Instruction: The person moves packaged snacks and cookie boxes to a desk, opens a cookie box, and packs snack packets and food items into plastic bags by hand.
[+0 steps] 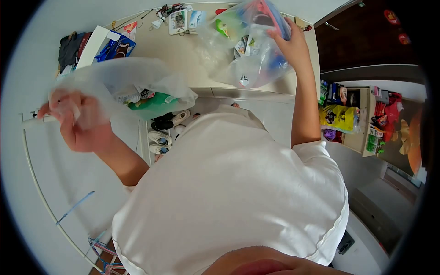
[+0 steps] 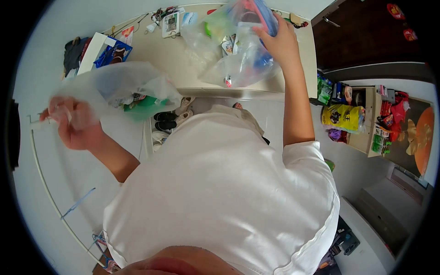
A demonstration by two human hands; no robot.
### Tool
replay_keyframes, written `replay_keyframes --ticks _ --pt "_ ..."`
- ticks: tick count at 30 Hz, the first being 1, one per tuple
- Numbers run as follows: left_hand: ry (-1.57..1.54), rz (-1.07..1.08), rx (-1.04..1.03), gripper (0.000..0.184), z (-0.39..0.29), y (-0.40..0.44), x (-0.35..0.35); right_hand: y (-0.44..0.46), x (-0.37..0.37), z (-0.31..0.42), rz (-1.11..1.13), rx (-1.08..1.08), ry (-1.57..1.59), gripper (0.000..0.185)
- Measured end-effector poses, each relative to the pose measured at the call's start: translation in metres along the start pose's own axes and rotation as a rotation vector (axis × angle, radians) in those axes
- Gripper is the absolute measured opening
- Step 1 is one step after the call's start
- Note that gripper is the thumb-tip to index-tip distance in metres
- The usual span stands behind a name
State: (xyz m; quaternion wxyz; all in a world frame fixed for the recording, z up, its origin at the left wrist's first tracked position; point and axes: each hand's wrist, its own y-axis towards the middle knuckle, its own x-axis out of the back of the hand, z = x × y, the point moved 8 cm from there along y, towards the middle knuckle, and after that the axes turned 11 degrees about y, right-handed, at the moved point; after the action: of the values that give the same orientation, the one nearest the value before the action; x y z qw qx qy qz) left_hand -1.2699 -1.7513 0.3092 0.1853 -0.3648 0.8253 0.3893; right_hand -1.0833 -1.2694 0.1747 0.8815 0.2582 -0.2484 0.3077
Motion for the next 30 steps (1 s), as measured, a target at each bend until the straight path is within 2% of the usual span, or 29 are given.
replay_keyframes --ticks 1,2,4,5,7,10,12,14,15,17,18,20,21,23,25,26,27,28,30 --pt "0.001 0.031 0.019 0.056 0.005 0.009 -0.004 -0.005 0.006 0.023 -0.100 0.174 -0.138 0.074" --pt "0.051 -0.020 -0.020 0.055 0.008 0.017 -0.004 -0.008 0.008 0.035 -0.097 0.177 -0.138 0.074" --pt "0.071 0.011 -0.016 0.055 0.015 0.038 -0.012 -0.023 0.019 0.095 -0.116 0.510 -0.079 0.050" --pt "0.089 0.047 -0.009 0.055 0.017 0.048 -0.017 -0.028 0.022 0.109 -0.116 0.513 -0.080 0.050" --pt "0.108 0.063 -0.027 0.054 0.019 0.065 -0.022 -0.053 0.004 0.144 0.283 0.697 0.151 0.034" --pt "0.054 0.102 -0.054 0.053 0.018 0.081 -0.030 -0.081 -0.011 0.160 0.392 0.719 0.220 0.026" --pt "-0.015 0.117 -0.066 0.053 0.017 0.086 -0.030 -0.094 -0.018 0.160 0.375 0.742 0.204 0.026" --pt "-0.070 0.224 -0.057 0.053 0.012 0.087 -0.028 -0.110 -0.030 0.172 0.363 0.764 0.192 0.027" --pt "-0.067 0.224 -0.056 0.053 0.012 0.084 -0.025 -0.115 -0.036 0.179 0.377 0.728 0.271 0.028" --pt "0.134 0.125 -0.063 0.053 0.017 0.075 -0.009 -0.122 -0.054 0.193 0.394 0.698 0.356 0.029" --pt "0.140 0.125 -0.067 0.053 0.017 0.065 0.000 -0.128 -0.064 0.204 0.414 0.746 0.414 0.032" --pt "0.275 -0.060 0.057 0.053 0.024 0.038 0.035 -0.136 -0.086 0.218 0.434 0.790 0.473 0.034" --pt "0.275 -0.063 0.060 0.053 0.022 0.028 0.040 -0.140 -0.102 0.223 0.489 0.800 0.464 0.038" --pt "0.757 -0.195 0.165 0.059 0.019 0.004 0.060 -0.146 -0.128 0.222 0.551 0.802 0.451 0.042" --pt "0.751 -0.160 0.195 0.060 0.014 -0.015 0.073 -0.142 -0.161 0.206 0.510 0.707 0.124 0.052" --pt "0.747 -0.119 0.222 0.061 0.014 -0.024 0.079 -0.143 -0.170 0.201 0.515 0.706 0.121 0.052" --pt "0.743 -0.124 0.222 0.061 0.013 -0.031 0.083 -0.138 -0.176 0.193 0.471 0.632 0.039 0.061" --pt "0.769 -0.146 0.194 0.061 0.011 -0.039 0.086 -0.134 -0.180 0.187 0.427 0.558 -0.044 0.070" --pt "0.866 -0.182 0.094 0.053 0.012 -0.050 0.088 -0.136 -0.184 0.187 0.385 0.505 -0.067 0.074"
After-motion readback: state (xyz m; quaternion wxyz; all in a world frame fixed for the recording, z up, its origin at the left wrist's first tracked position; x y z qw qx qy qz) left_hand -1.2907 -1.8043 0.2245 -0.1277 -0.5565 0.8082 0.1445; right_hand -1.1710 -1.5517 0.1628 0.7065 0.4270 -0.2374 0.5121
